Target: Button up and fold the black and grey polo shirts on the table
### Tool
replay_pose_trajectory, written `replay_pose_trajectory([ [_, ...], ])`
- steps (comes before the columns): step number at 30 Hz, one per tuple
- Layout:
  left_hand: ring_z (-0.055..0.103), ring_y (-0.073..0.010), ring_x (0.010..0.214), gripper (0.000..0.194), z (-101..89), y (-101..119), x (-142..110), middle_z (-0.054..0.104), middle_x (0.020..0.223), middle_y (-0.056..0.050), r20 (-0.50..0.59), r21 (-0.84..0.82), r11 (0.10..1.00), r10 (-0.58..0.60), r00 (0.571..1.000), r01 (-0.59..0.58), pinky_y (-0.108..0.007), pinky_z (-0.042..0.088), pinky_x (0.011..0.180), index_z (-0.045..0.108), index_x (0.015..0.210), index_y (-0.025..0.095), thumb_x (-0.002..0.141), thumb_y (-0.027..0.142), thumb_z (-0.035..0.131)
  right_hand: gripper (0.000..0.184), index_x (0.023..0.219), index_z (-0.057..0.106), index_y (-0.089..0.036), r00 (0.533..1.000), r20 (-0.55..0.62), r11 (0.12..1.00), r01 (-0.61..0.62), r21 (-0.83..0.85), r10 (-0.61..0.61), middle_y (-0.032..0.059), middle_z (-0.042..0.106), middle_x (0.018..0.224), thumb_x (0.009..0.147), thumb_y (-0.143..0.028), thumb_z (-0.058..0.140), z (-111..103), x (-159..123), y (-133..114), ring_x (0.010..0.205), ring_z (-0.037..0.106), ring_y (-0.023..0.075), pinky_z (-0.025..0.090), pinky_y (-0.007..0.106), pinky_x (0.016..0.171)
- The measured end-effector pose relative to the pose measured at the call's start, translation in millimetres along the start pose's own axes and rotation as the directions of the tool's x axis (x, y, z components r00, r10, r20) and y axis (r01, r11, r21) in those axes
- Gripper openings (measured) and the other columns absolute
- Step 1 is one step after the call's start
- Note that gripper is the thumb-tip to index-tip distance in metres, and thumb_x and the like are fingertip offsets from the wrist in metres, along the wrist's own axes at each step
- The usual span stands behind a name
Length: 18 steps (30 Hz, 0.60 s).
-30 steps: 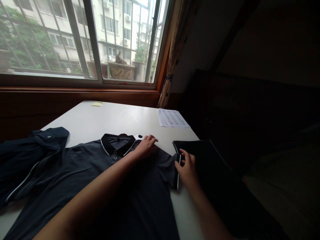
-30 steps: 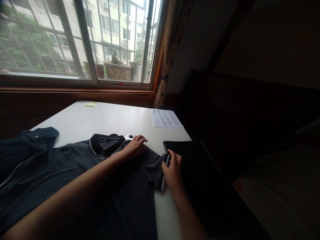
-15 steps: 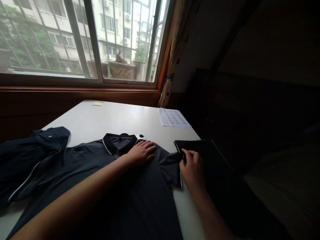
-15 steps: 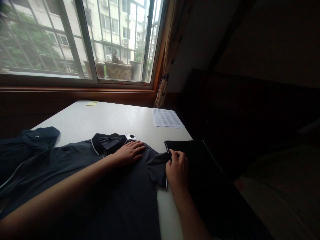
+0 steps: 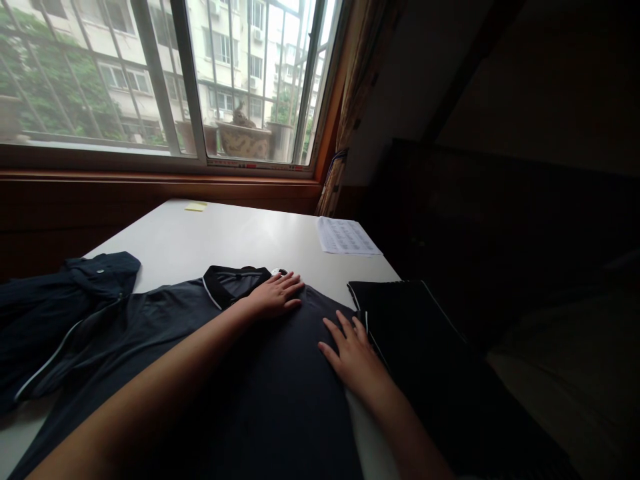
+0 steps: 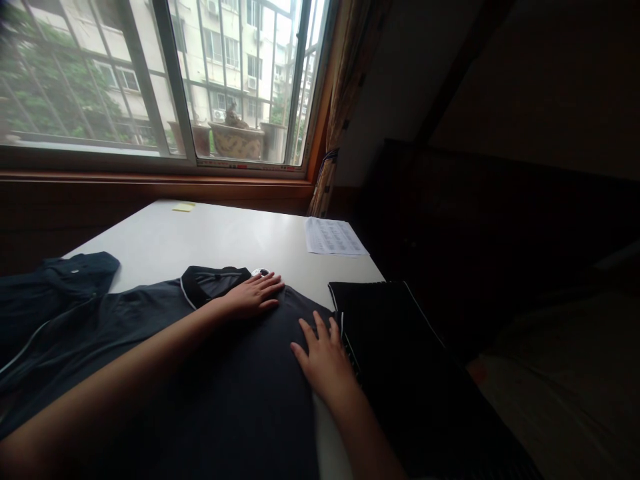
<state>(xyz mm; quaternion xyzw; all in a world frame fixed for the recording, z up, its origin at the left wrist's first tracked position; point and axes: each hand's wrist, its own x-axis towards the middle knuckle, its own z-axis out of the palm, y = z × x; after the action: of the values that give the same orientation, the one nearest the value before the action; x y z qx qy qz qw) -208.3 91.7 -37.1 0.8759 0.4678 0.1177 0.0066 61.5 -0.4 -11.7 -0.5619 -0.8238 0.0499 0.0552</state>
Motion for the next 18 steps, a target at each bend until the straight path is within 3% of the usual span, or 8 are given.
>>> replay_pose_trajectory([
  [4, 0.025, -0.0244, 0.151, 0.062, -0.4, -2, -1, 0.032, 0.162, -0.007, -0.007, 0.008, 1.000, -0.013, 1.000, 0.013, -0.042, 0.015, 0.123, 0.036, 0.154, 0.025, 0.103, 0.060, 0.031, 0.063, 0.153, 0.041, -0.032, 0.990, 0.097, 0.994, -0.101, -0.041, 0.105, 0.0097, 0.026, 0.165, 0.095, -0.057, 0.050, -7, -8, -5, 0.149, 0.020, 0.0455, 0.034, 0.058, 0.112],
  [9, 0.028, -0.0251, 0.150, 0.058, -5.8, -1, -2, 0.032, 0.162, -0.009, -0.047, 0.013, 1.000, 0.017, 0.999, -0.016, -0.045, 0.021, 0.122, 0.037, 0.153, 0.024, 0.102, 0.054, 0.039, 0.069, 0.156, 0.032, -0.032, 0.982, 0.159, 0.995, -0.092, -0.048, 0.098, 0.0087, 0.015, 0.168, 0.096, -0.063, 0.045, -9, -9, -7, 0.152, 0.009, 0.0435, 0.024, 0.060, 0.117],
  [12, 0.036, -0.0264, 0.146, 0.046, -10.2, 5, -5, 0.046, 0.154, -0.011, -0.129, 0.041, 0.997, 0.075, 0.989, -0.070, -0.046, 0.026, 0.121, 0.052, 0.142, 0.019, 0.102, 0.041, 0.045, 0.072, 0.157, 0.029, -0.030, 0.980, 0.178, 0.995, -0.084, -0.044, 0.091, 0.0089, 0.010, 0.168, 0.096, -0.066, 0.042, -8, -9, -5, 0.152, 0.005, 0.0414, 0.021, 0.058, 0.118],
  [15, 0.052, -0.0230, 0.132, 0.036, -10.6, 18, -10, 0.064, 0.135, -0.009, -0.135, 0.056, 0.986, 0.166, 0.977, -0.160, -0.040, 0.032, 0.118, 0.065, 0.126, 0.019, 0.103, 0.032, 0.042, 0.075, 0.158, 0.027, -0.027, 0.980, 0.181, 0.996, -0.079, -0.050, 0.087, 0.0103, 0.009, 0.168, 0.096, -0.067, 0.041, -7, -9, -6, 0.153, 0.005, 0.0385, 0.018, 0.054, 0.121],
  [18, 0.054, -0.0238, 0.129, 0.040, -6.4, 32, -15, 0.062, 0.138, -0.009, -0.124, 0.058, 0.988, 0.150, 0.981, -0.144, -0.037, 0.039, 0.114, 0.061, 0.133, 0.018, 0.102, 0.037, 0.043, 0.077, 0.158, 0.027, -0.024, 0.982, 0.175, 0.996, -0.066, -0.061, 0.076, 0.0126, 0.009, 0.167, 0.096, -0.067, 0.040, -8, -10, -8, 0.153, 0.007, 0.0361, 0.015, 0.051, 0.122],
])
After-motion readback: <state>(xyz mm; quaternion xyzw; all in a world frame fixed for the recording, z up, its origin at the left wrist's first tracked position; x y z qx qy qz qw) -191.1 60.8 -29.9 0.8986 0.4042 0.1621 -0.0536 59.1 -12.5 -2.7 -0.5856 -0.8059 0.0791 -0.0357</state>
